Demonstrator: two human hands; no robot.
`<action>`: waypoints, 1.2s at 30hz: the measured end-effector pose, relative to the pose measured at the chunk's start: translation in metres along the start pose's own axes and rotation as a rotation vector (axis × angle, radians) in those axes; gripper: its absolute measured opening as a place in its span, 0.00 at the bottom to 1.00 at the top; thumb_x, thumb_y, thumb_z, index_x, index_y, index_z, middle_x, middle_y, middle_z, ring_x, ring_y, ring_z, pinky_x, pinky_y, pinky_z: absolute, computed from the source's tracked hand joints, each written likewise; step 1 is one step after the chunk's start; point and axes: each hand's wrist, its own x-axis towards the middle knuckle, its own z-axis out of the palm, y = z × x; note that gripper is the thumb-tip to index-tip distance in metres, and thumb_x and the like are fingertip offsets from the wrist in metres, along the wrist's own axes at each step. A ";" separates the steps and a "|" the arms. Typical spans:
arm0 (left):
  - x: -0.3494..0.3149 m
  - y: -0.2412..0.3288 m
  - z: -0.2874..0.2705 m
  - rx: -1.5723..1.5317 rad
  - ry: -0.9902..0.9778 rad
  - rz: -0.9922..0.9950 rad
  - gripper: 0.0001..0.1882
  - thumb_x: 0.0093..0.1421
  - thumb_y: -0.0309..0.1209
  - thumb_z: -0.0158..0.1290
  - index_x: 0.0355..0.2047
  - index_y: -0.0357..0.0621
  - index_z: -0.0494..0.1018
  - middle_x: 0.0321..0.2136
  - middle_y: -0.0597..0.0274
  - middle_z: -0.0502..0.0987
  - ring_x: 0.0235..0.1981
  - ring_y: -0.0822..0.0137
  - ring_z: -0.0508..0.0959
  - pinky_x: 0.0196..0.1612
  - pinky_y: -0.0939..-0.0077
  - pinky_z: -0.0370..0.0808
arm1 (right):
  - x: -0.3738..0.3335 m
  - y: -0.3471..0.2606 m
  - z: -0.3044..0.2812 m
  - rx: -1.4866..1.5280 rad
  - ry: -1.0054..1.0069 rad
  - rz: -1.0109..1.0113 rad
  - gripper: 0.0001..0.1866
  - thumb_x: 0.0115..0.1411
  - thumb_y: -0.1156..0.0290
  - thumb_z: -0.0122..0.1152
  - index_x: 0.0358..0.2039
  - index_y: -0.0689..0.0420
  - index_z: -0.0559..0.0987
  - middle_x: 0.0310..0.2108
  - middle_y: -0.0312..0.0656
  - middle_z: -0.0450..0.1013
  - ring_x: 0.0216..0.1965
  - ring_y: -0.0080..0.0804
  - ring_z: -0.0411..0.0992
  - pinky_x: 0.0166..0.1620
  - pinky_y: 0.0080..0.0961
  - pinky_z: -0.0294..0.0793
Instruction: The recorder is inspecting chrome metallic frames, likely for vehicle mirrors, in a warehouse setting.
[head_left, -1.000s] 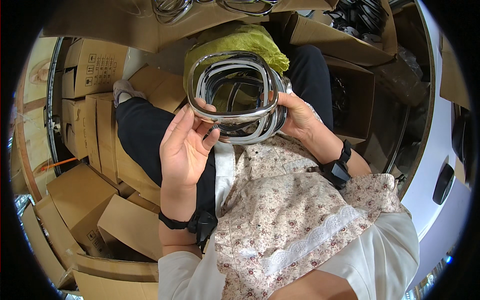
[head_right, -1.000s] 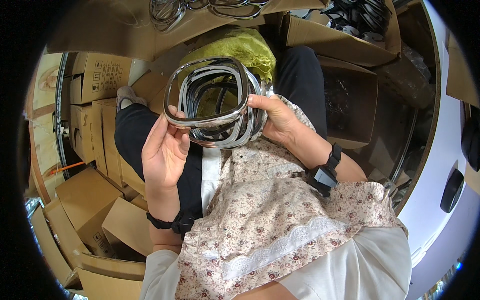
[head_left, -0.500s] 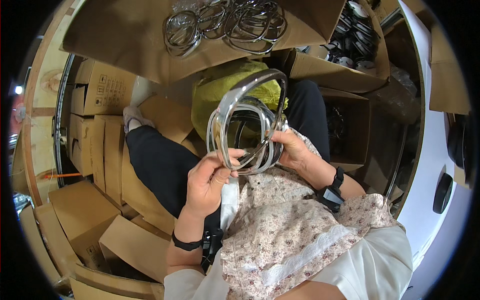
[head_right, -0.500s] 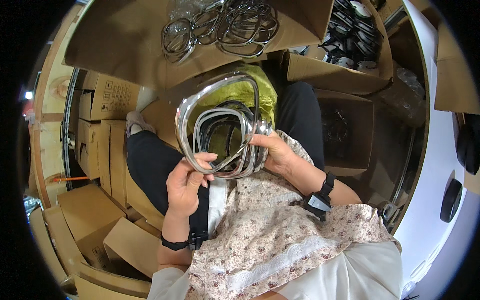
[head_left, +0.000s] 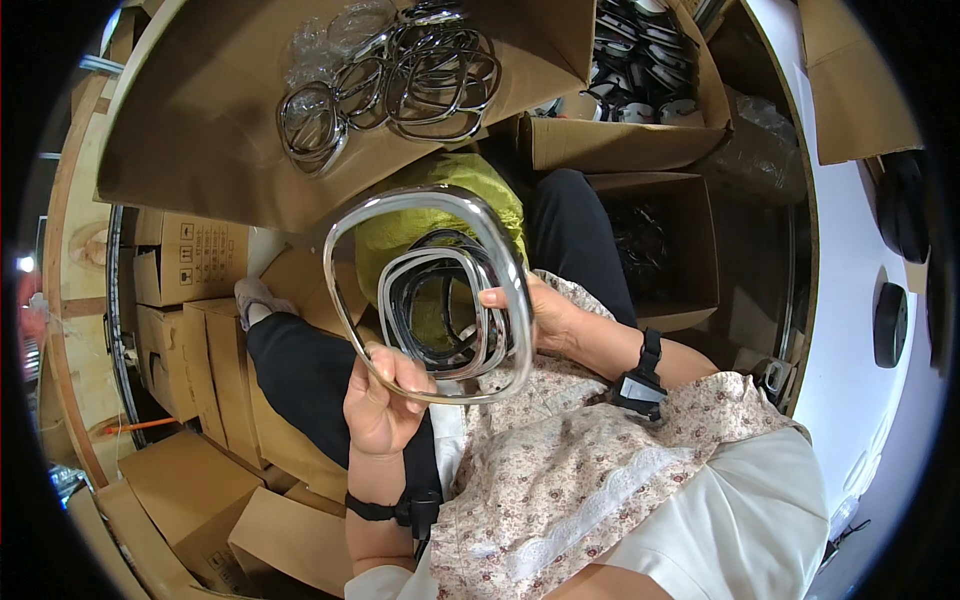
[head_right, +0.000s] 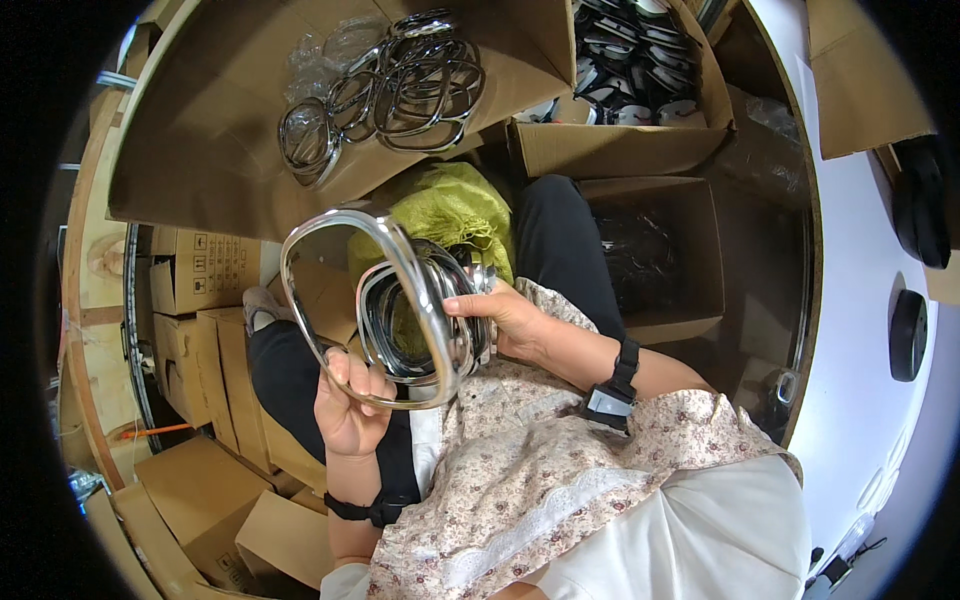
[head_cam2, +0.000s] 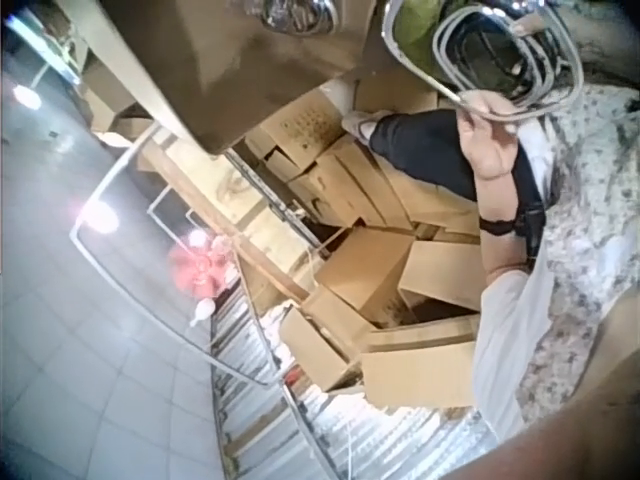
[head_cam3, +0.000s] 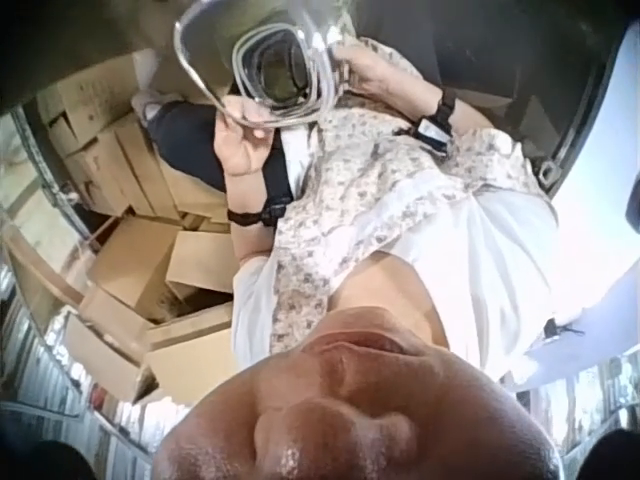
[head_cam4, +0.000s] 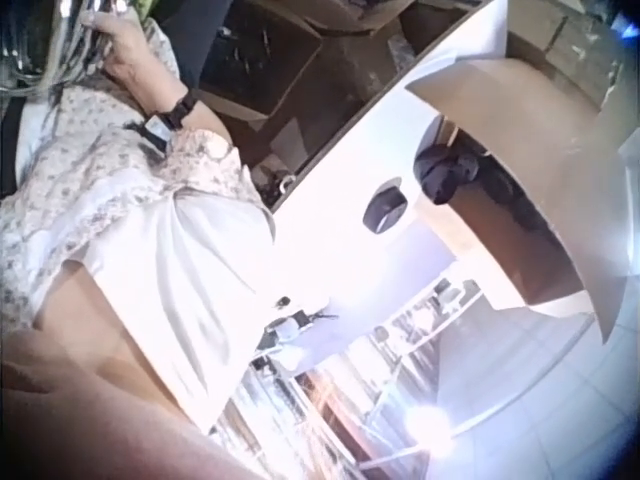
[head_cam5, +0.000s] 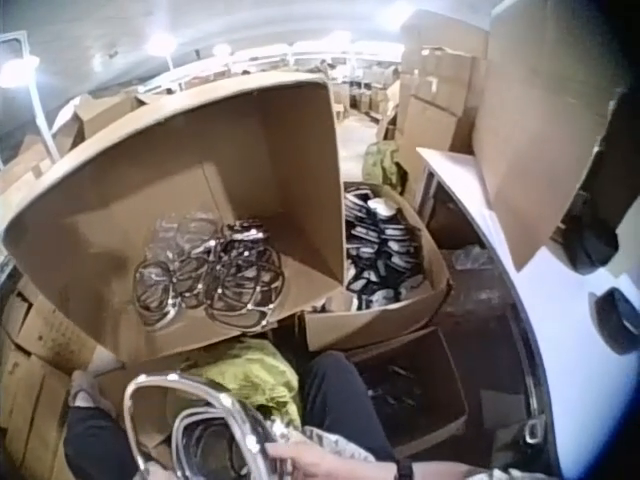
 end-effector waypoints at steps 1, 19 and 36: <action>0.002 0.000 -0.001 -0.108 -0.001 -0.025 0.07 0.66 0.35 0.50 0.34 0.46 0.68 0.28 0.59 0.75 0.25 0.69 0.71 0.31 0.73 0.69 | -0.002 -0.001 -0.001 -0.034 0.010 -0.003 0.24 0.51 0.73 0.69 0.49 0.58 0.72 0.39 0.38 0.76 0.39 0.27 0.76 0.45 0.27 0.77; 0.031 -0.031 0.003 -0.634 -0.100 -0.193 0.06 0.69 0.32 0.41 0.39 0.45 0.61 0.29 0.64 0.65 0.25 0.73 0.64 0.54 0.50 0.74 | 0.001 0.005 -0.015 -0.015 -0.011 -0.047 0.19 0.52 0.74 0.66 0.45 0.59 0.75 0.38 0.38 0.77 0.39 0.26 0.76 0.46 0.27 0.75; 0.040 -0.022 0.028 1.424 0.237 0.354 0.10 0.58 0.27 0.58 0.41 0.42 0.76 0.38 0.59 0.74 0.29 0.74 0.74 0.31 0.81 0.73 | -0.001 -0.001 -0.022 0.065 -0.080 -0.050 0.17 0.53 0.73 0.66 0.43 0.61 0.75 0.34 0.41 0.77 0.35 0.29 0.77 0.42 0.30 0.80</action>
